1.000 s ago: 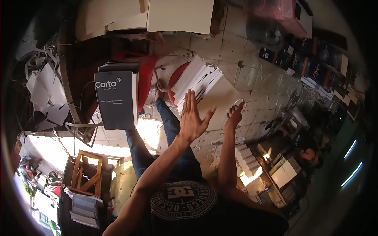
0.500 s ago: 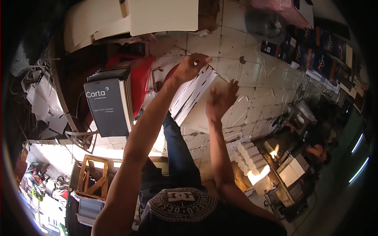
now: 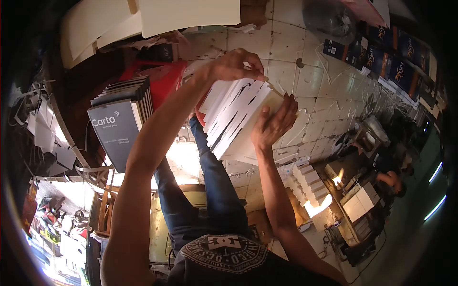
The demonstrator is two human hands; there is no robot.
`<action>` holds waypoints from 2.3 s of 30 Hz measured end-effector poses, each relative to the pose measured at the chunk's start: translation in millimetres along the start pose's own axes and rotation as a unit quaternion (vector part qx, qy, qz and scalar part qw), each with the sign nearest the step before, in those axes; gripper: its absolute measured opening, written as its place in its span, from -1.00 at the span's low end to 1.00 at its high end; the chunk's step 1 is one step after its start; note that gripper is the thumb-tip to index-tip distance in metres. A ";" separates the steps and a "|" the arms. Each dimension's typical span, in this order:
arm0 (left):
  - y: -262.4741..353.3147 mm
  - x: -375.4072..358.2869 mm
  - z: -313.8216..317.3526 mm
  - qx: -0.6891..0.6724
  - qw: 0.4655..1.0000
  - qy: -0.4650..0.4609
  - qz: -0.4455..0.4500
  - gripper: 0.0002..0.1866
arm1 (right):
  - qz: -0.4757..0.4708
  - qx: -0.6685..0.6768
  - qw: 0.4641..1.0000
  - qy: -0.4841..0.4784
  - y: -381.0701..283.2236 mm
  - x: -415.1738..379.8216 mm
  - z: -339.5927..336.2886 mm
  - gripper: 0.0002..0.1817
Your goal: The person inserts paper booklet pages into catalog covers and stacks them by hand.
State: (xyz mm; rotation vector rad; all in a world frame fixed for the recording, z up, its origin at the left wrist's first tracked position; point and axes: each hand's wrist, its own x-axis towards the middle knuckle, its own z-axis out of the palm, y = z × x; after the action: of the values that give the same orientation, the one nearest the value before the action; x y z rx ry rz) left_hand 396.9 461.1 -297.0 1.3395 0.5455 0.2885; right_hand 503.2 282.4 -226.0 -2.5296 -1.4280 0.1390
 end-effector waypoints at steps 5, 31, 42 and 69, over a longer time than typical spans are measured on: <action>9.4 -37.9 67.7 0.045 0.925 0.365 0.089 -0.91 | -0.007 0.000 1.000 0.011 -0.3 -2.1 0.2 -0.23; 18.1 -48.4 70.2 -0.338 0.786 0.518 -0.006 -0.75 | -0.017 0.007 0.999 0.033 4.0 -4.9 -0.2 -0.27; 64.6 25.8 16.3 0.335 0.934 -0.118 -0.041 -0.68 | 0.009 0.008 1.000 0.009 -0.9 -3.5 -2.8 -0.24; -0.4 -60.4 63.1 -0.124 0.918 0.367 -0.078 -0.81 | -0.015 0.018 0.999 0.034 0.9 -0.1 -1.7 -0.28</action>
State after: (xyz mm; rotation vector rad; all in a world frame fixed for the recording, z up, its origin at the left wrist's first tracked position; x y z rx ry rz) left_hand 379.4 378.0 -276.7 0.9023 1.1953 0.7162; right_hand 504.2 281.6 -224.6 -2.4577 -1.4233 0.0720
